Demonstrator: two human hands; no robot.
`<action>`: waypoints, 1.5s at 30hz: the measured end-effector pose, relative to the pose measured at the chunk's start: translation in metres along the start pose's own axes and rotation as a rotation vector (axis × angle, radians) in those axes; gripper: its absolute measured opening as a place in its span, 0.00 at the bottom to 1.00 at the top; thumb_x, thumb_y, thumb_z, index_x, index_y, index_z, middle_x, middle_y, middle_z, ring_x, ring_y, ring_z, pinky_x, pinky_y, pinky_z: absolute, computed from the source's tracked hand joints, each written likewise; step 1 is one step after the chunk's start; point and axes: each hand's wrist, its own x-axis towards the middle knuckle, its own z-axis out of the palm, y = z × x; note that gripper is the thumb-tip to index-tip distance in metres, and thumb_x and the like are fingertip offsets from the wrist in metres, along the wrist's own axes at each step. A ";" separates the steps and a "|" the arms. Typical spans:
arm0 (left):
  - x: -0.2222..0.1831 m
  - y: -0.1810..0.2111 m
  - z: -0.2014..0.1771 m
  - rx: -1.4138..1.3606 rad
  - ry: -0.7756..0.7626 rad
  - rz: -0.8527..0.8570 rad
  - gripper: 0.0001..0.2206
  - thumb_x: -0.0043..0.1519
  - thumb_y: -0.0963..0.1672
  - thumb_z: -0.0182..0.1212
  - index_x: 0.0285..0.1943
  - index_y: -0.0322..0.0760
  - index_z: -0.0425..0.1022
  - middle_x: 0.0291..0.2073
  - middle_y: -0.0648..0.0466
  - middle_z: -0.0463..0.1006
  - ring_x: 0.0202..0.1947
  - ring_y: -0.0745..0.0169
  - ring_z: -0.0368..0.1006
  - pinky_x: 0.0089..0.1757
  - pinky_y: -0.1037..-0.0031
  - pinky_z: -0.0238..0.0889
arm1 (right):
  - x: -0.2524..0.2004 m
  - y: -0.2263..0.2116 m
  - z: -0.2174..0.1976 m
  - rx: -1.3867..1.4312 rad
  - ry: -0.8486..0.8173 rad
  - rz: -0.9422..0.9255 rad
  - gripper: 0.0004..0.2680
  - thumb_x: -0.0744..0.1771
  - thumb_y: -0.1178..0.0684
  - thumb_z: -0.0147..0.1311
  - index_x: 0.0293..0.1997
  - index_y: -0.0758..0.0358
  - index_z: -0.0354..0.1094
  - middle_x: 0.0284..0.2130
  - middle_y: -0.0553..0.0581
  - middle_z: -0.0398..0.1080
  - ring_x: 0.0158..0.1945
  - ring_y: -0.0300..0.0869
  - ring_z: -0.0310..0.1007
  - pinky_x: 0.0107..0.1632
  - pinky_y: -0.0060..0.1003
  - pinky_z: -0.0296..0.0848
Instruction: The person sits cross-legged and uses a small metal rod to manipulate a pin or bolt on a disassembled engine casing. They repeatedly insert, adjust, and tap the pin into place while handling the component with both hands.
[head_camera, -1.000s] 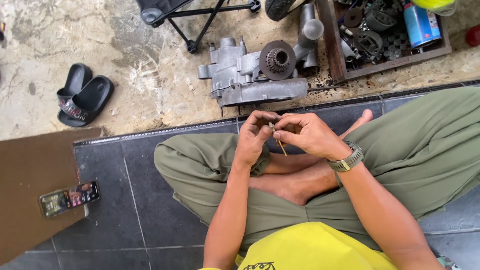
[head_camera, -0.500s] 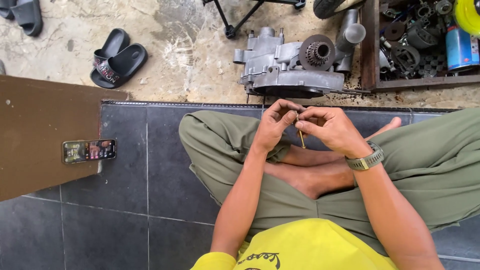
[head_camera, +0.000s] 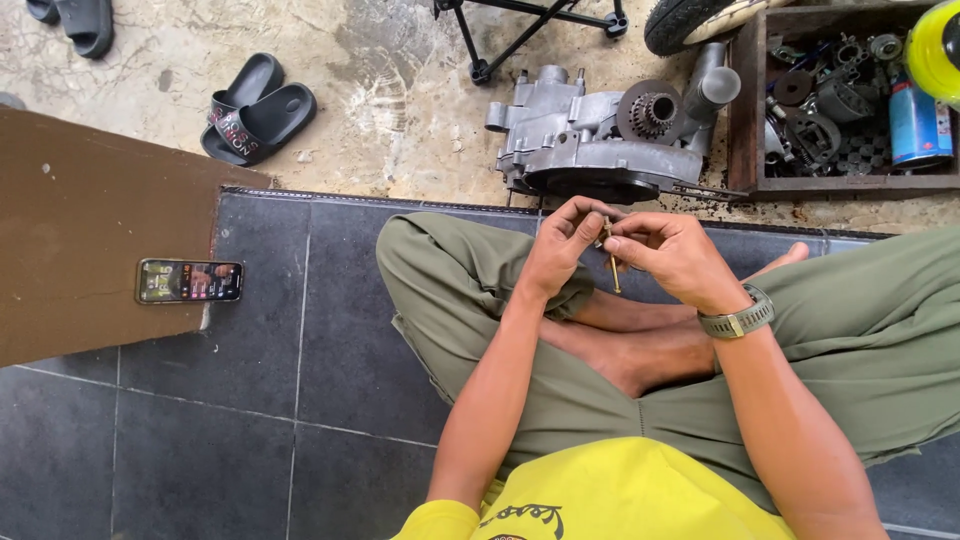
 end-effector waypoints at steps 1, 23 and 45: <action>-0.002 0.008 0.006 -0.001 0.000 0.003 0.11 0.73 0.46 0.58 0.56 0.32 0.75 0.37 0.43 0.81 0.38 0.62 0.78 0.39 0.67 0.77 | 0.000 -0.002 0.003 -0.003 -0.002 -0.001 0.03 0.68 0.65 0.57 0.42 0.77 0.73 0.35 0.62 0.73 0.37 0.41 0.77 0.36 0.37 0.80; -0.007 0.011 0.004 0.019 -0.002 0.023 0.12 0.72 0.47 0.60 0.58 0.33 0.75 0.44 0.43 0.82 0.48 0.62 0.76 0.50 0.64 0.72 | -0.002 -0.008 0.015 -0.059 0.020 -0.017 0.03 0.68 0.63 0.58 0.41 0.74 0.74 0.33 0.60 0.74 0.37 0.39 0.76 0.37 0.36 0.78; 0.004 -0.030 -0.024 0.009 -0.028 0.016 0.16 0.69 0.47 0.64 0.60 0.32 0.73 0.43 0.42 0.82 0.44 0.66 0.77 0.46 0.70 0.75 | -0.004 -0.005 0.013 0.017 0.055 -0.037 0.03 0.67 0.64 0.59 0.42 0.75 0.74 0.34 0.59 0.75 0.37 0.38 0.77 0.36 0.36 0.80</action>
